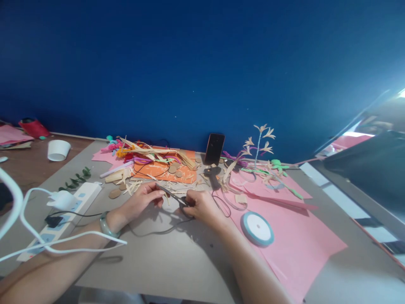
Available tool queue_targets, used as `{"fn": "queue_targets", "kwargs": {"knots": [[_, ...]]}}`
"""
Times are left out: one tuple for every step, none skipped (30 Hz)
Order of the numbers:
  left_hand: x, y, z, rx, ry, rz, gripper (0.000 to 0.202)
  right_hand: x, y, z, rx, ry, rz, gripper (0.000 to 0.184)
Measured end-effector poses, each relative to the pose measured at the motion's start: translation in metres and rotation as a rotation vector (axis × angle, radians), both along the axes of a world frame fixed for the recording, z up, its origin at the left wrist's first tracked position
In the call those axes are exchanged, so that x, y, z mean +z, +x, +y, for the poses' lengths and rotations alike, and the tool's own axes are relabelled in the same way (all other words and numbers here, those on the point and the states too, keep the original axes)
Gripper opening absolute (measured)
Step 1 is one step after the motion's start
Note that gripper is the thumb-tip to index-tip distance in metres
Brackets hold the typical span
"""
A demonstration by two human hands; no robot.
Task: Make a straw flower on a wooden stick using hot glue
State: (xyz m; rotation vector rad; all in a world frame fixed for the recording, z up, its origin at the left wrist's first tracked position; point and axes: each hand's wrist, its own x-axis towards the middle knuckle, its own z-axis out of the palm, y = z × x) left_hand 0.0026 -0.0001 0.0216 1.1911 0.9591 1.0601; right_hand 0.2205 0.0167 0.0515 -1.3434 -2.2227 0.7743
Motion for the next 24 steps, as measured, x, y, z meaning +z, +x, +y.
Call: {"fn": "queue_targets", "kwargs": {"knots": [[-0.001, 0.001, 0.000, -0.007, -0.016, -0.027, 0.018, -0.001, 0.000, 0.000, 0.001, 0.002, -0.001, 0.042], [-0.001, 0.001, 0.001, -0.016, -0.037, -0.058, 0.019, -0.002, 0.000, 0.000, 0.004, 0.002, -0.004, 0.042], [-0.002, 0.002, 0.001, -0.023, -0.062, -0.093, 0.021, -0.003, 0.000, 0.001, 0.009, -0.003, -0.008, 0.041], [-0.002, 0.002, 0.001, -0.029, -0.087, -0.132, 0.022, -0.005, 0.000, 0.002, 0.016, -0.013, -0.011, 0.040], [-0.003, 0.002, 0.001, -0.033, -0.111, -0.172, 0.021, -0.006, -0.001, 0.002, 0.023, -0.028, -0.008, 0.040], [-0.004, 0.002, 0.002, -0.037, -0.131, -0.210, 0.018, -0.008, -0.001, 0.003, 0.030, -0.049, 0.003, 0.039], [-0.006, 0.002, 0.002, -0.041, -0.145, -0.245, 0.014, -0.010, -0.001, 0.003, 0.038, -0.076, 0.021, 0.040], [-0.007, 0.002, 0.002, -0.045, -0.154, -0.277, 0.009, -0.012, -0.002, 0.003, 0.044, -0.108, 0.045, 0.041], [-0.009, 0.002, 0.003, -0.051, -0.160, -0.305, 0.005, -0.014, -0.003, 0.003, 0.047, -0.141, 0.072, 0.042], [-0.010, 0.001, 0.003, -0.056, -0.163, -0.328, 0.003, -0.015, -0.004, 0.002, 0.047, -0.174, 0.102, 0.043], [-0.011, 0.001, 0.004, -0.057, -0.163, -0.347, 0.003, -0.017, -0.005, 0.001, 0.045, -0.207, 0.132, 0.044], [-0.012, 0.001, 0.004, -0.054, -0.161, -0.361, 0.003, -0.017, -0.006, 0.001, 0.041, -0.239, 0.160, 0.045], [-0.012, 0.001, 0.004, -0.046, -0.159, -0.373, 0.003, -0.018, -0.007, 0.000, 0.038, -0.270, 0.186, 0.045], [-0.012, 0.001, 0.004, -0.038, -0.158, -0.383, 0.003, -0.018, -0.008, -0.001, 0.035, -0.297, 0.210, 0.046], [-0.011, 0.002, 0.003, -0.031, -0.159, -0.393, 0.004, -0.019, -0.009, -0.002, 0.032, -0.320, 0.228, 0.046], [-0.011, 0.002, 0.003, -0.026, -0.163, -0.403, 0.004, -0.019, -0.010, -0.002, 0.032, -0.340, 0.244, 0.047], [-0.010, 0.003, 0.002, -0.024, -0.169, -0.412, 0.005, -0.019, -0.010, -0.002, 0.033, -0.356, 0.255, 0.048], [-0.009, 0.003, 0.002, -0.022, -0.173, -0.420, 0.005, -0.019, -0.011, -0.002, 0.034, -0.367, 0.264, 0.048], [-0.008, 0.003, 0.001, -0.019, -0.176, -0.423, 0.005, -0.019, -0.011, -0.002, 0.034, -0.374, 0.270, 0.048], [-0.008, 0.004, 0.001, -0.012, -0.177, -0.421, 0.005, -0.020, -0.011, -0.002, 0.034, -0.379, 0.273, 0.048], [-0.007, 0.004, 0.001, 0.002, -0.174, -0.413, 0.005, -0.020, -0.012, -0.002, 0.033, -0.380, 0.271, 0.047], [-0.007, 0.004, 0.001, 0.017, -0.170, -0.400, 0.004, -0.021, -0.012, -0.002, 0.029, -0.373, 0.265, 0.047], [-0.007, 0.004, 0.001, 0.035, -0.166, -0.388, 0.003, -0.021, -0.012, -0.002, 0.024, -0.357, 0.252, 0.046], [-0.007, 0.004, 0.002, 0.053, -0.163, -0.378, 0.003, -0.022, -0.012, -0.001, 0.020, -0.335, 0.234, 0.046]]}}
